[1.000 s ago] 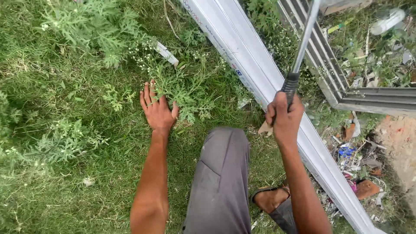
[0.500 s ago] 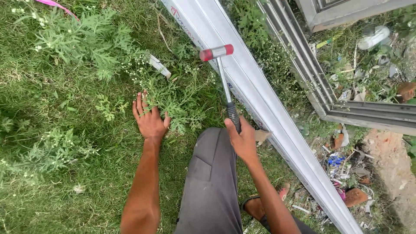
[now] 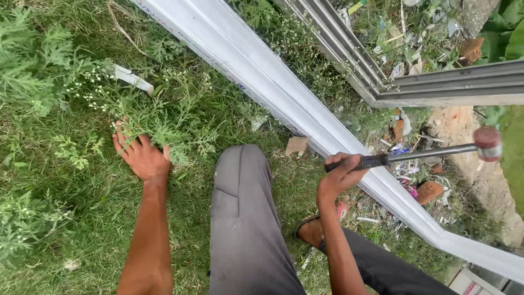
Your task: Assembling aluminum frames by inserting rubber gaskets and hammering components into place.
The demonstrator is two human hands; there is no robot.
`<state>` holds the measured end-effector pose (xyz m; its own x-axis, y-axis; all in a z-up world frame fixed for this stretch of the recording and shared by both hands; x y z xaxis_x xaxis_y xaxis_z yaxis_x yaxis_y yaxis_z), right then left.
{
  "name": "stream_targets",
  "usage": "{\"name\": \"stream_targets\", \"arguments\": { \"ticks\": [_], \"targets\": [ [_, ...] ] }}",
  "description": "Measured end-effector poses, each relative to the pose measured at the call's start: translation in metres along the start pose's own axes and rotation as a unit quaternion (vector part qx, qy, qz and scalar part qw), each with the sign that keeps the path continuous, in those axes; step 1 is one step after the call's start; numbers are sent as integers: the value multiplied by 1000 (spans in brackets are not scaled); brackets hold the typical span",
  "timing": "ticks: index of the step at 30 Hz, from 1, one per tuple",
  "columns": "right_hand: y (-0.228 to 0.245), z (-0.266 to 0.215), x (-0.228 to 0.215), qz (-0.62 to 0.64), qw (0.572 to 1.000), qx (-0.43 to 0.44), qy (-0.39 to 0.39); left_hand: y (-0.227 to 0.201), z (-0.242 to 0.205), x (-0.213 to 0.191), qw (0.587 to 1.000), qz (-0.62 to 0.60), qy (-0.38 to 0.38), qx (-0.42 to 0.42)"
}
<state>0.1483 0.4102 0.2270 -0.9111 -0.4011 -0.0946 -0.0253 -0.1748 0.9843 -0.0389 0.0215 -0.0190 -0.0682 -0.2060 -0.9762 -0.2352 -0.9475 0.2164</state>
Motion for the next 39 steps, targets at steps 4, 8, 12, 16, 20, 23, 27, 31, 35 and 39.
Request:
{"name": "stream_targets", "arguments": {
  "ticks": [4, 8, 12, 16, 20, 23, 27, 31, 35, 39],
  "targets": [
    [-73, -35, -9, -253, 936, 205, 136, 0, 0, 1, 999, -52, 0, -7],
    [-9, -14, 27, -19, 968, 240, 75, 1, 4, -2, 990, -80, 114, -14],
    [42, 13, 78, 45, 994, 10, 95, 4, 2, 6, 979, -185, 77, -29],
    [-9, -8, 105, 21, 989, -59, 135, 7, 3, -3, 998, -59, -15, -17],
    [-34, -19, 125, -168, 938, 179, 246, 10, 8, -4, 988, -136, 76, -18],
    [4, -4, 141, -89, 945, 173, 264, 12, 2, 0, 989, -142, 34, -16],
    [55, 22, 175, 46, 971, -15, 233, 16, 7, -11, 982, -184, 33, -22],
    [1, 2, 196, 42, 972, -89, 212, 20, 10, -15, 983, -179, 27, -31],
    [-50, -30, 212, -178, 905, 194, 333, 22, 11, -10, 974, -212, 63, -43],
    [-6, -27, 223, -77, 925, 174, 329, 23, 7, -7, 989, -138, -45, -28]
  ]
}}
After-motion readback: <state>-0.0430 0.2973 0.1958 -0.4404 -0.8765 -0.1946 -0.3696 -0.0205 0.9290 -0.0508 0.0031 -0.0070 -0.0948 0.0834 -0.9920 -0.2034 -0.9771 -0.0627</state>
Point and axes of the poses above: each hand's wrist, its own z-axis towards the middle knuckle, its own x-axis out of the palm, y = z × x, the point moved 6 cm from there along z, towards the middle knuckle, and after that the axes turned 10 degrees about z, right-handed, at the moved point
